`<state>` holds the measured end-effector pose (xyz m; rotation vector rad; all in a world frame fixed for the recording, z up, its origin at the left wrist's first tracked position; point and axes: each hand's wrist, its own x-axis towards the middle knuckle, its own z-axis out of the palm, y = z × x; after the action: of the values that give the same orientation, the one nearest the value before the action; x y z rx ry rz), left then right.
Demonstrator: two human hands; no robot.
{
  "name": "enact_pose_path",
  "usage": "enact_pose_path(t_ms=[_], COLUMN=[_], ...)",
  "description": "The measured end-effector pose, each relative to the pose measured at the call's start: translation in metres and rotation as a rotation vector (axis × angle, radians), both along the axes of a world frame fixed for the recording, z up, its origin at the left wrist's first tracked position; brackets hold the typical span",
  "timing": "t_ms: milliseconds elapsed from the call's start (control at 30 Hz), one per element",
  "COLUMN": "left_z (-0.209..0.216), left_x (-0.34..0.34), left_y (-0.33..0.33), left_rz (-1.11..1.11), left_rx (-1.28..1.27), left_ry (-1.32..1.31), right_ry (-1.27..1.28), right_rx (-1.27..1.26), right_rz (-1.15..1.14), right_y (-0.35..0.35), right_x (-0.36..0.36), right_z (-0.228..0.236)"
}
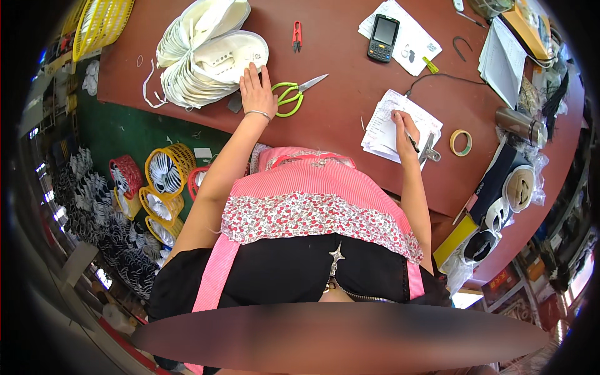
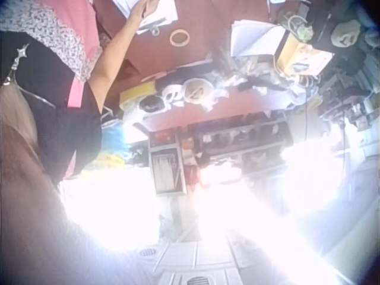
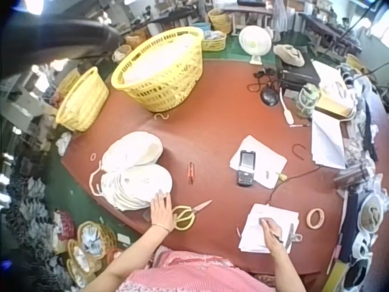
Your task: Counting, stacking, and bundling shoe upper components using rubber bands, followed by recording counts on a notepad.
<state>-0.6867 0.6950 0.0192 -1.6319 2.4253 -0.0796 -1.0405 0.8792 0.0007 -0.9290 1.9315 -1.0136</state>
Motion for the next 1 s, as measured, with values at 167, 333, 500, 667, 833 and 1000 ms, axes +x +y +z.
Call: enact_pose_path(t_ms=[167, 333, 500, 667, 833, 1000], left_z=[-0.01, 0.008, -0.004, 0.002, 0.0, 0.004], left_x=[-0.006, -0.059, -0.133, -0.166, -0.176, -0.179], left_y=[-0.001, 0.029, 0.088, 0.09, 0.087, 0.086], left_rz=[0.006, -0.371, -0.872, -0.911, -0.817, -0.81], left_rx=[0.058, 0.09, 0.508, 0.527, 0.557, 0.584], left_ry=[-0.054, 0.202, 0.396, 0.334, 0.085, 0.038], right_ry=[0.054, 0.066, -0.102, -0.089, 0.051, 0.144], right_rx=[-0.02, -0.109, -0.115, -0.087, -0.094, -0.09], right_rz=[-0.005, -0.025, -0.131, -0.143, -0.125, -0.058], right_y=[0.006, 0.002, -0.001, 0.009, 0.007, 0.004], right_x=[-0.002, -0.002, -0.001, -0.001, 0.0, -0.001], right_z=[-0.011, -0.029, -0.027, -0.025, -0.024, -0.029])
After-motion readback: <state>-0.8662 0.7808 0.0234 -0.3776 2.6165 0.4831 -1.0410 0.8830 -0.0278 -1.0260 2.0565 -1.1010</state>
